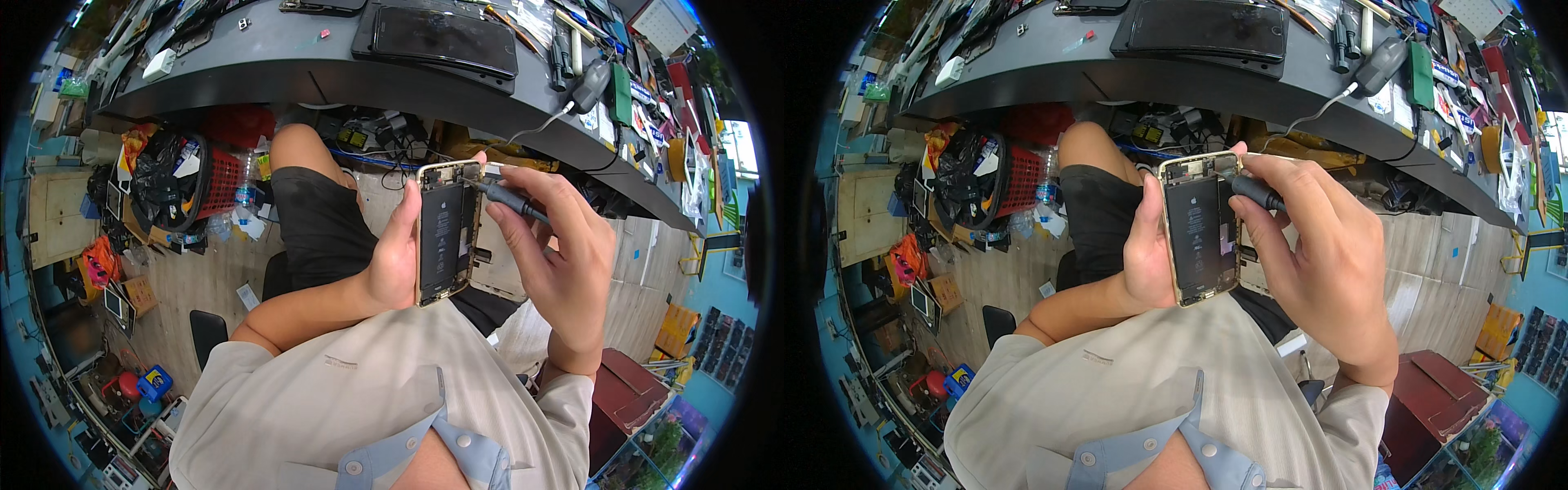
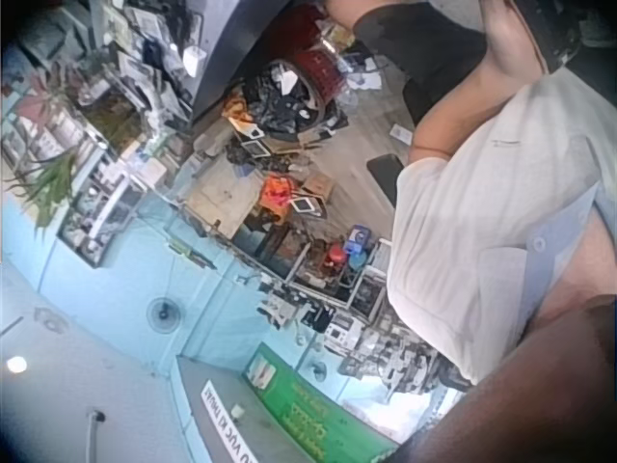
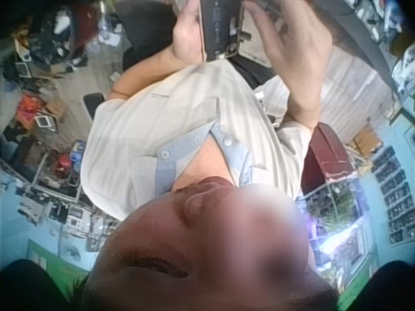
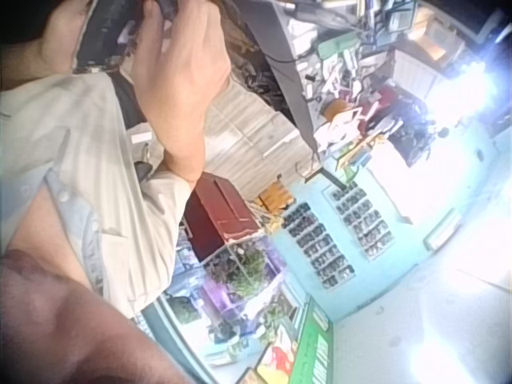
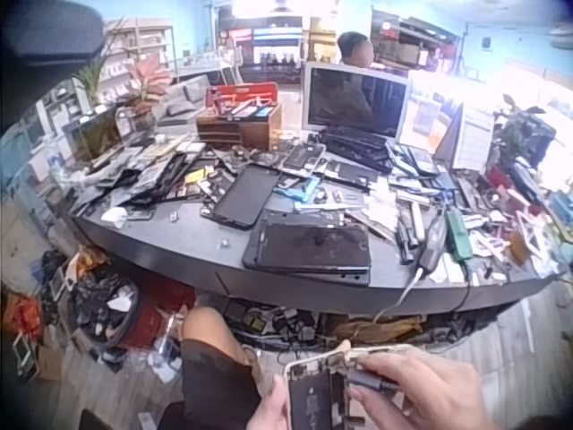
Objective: The person disassembles a smartphone, removes internal components, and uses a screwdriver to adjust parts. They then walk to a storage area, retrieve a different smartphone, and return to the workbench to continue disassembly and adjustment of internal components.
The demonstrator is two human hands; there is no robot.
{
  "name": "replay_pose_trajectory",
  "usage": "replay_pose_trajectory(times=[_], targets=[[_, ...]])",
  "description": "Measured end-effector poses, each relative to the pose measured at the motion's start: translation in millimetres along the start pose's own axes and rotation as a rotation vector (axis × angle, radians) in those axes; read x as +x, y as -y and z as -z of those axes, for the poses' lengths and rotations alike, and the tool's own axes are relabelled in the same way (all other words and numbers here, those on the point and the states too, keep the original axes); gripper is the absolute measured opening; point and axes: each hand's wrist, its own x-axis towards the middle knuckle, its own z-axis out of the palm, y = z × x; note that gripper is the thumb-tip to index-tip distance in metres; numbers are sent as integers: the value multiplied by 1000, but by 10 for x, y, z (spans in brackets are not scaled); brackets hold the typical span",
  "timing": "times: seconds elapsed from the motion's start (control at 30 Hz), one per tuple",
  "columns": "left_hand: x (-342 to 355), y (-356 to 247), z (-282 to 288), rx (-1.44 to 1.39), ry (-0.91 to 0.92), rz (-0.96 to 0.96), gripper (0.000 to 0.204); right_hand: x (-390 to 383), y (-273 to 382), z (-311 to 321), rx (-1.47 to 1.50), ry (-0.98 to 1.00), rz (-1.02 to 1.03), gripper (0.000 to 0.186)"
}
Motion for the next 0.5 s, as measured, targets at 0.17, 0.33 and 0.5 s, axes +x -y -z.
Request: replay_pose_trajectory(times=[0.17, 0.33, 0.5], targets=[[8, -16, 0, -3, 6, 5, 95, -15, 33, 18, -1, -21, 2, 35], [18, -36, 20, -14, -30, -14, 95, -126, 64, 91, -22, 1, 7, 36], [25, -92, 18, -216, -38, -24, 92, -357, 124, 174, 65, 82, 0, 38]])
